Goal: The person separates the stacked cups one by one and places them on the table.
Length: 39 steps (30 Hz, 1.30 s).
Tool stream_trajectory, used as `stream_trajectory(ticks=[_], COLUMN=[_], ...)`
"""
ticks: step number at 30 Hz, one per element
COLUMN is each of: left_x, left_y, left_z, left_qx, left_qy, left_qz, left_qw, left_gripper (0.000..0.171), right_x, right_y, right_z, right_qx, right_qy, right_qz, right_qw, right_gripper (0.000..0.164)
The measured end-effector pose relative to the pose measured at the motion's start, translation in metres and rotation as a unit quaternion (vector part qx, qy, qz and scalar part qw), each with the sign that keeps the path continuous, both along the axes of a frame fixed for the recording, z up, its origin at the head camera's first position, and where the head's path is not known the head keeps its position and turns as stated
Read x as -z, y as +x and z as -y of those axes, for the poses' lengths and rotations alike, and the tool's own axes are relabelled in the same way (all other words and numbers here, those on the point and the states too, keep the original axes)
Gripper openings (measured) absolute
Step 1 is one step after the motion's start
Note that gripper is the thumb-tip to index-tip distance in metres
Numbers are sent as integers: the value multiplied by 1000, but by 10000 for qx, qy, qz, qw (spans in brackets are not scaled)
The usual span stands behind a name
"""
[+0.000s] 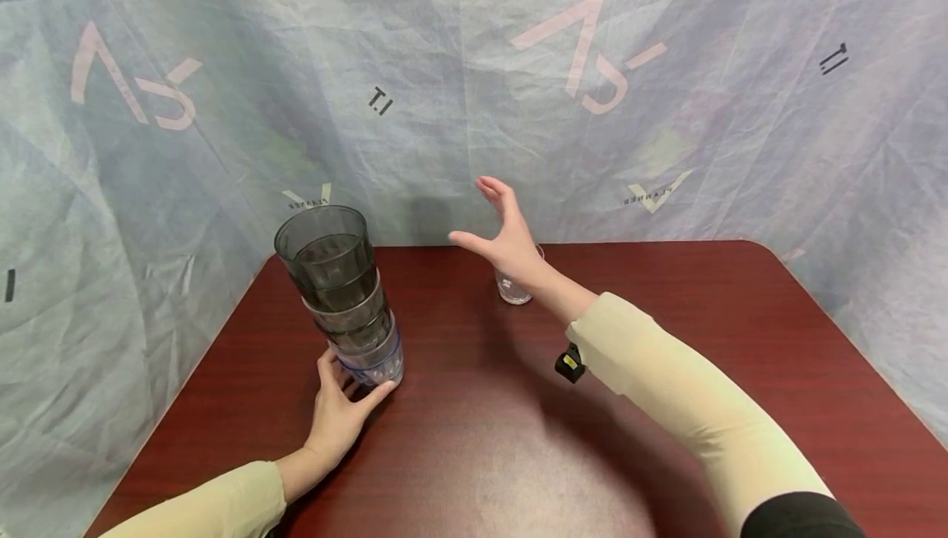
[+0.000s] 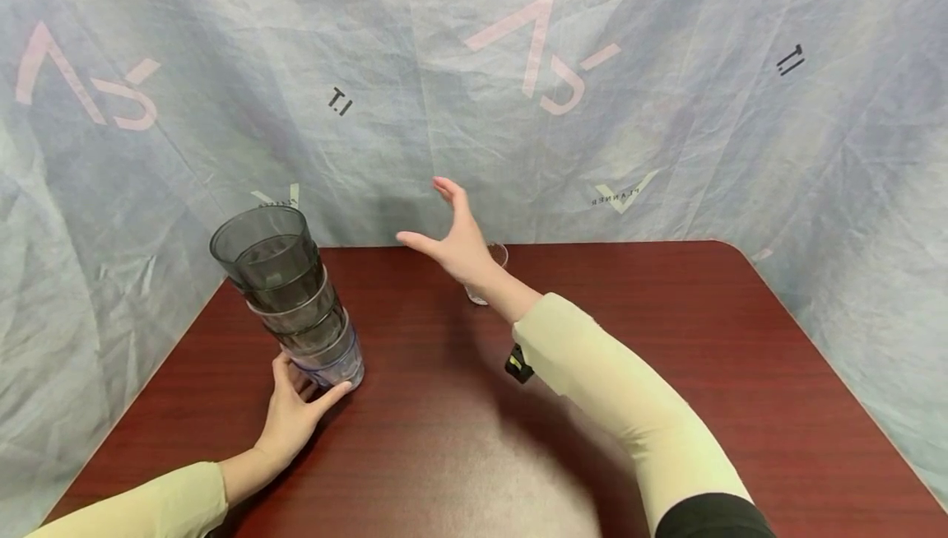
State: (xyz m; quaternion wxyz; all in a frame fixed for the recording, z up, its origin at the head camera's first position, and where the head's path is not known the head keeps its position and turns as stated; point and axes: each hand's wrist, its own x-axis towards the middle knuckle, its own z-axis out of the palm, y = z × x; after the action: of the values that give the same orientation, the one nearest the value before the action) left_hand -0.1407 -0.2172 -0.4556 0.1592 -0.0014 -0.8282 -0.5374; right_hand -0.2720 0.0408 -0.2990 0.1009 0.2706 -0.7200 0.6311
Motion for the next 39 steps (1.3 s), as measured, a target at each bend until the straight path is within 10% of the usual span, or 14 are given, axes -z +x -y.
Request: stream_trajectory(ticks=[10,25,39], left_x=[13,11,-24], left_y=[-6,-4,11], left_z=[7,6,-10], left_qx=[37,56,112], left_qy=[38,27,-162], left_qz=[-35,21,-69], left_qw=[10000,10000,9998], left_gripper=[90,89,80], right_x=[-20,-17,-15], right_y=[15,37,36], right_z=[54,98,106], right_qx=[-1130,-2093,-2106], right_qy=[-131,69,326], right_qz=[-635,-319,-208], right_qw=[9915,9773,9768], right_gripper=[81,86,84])
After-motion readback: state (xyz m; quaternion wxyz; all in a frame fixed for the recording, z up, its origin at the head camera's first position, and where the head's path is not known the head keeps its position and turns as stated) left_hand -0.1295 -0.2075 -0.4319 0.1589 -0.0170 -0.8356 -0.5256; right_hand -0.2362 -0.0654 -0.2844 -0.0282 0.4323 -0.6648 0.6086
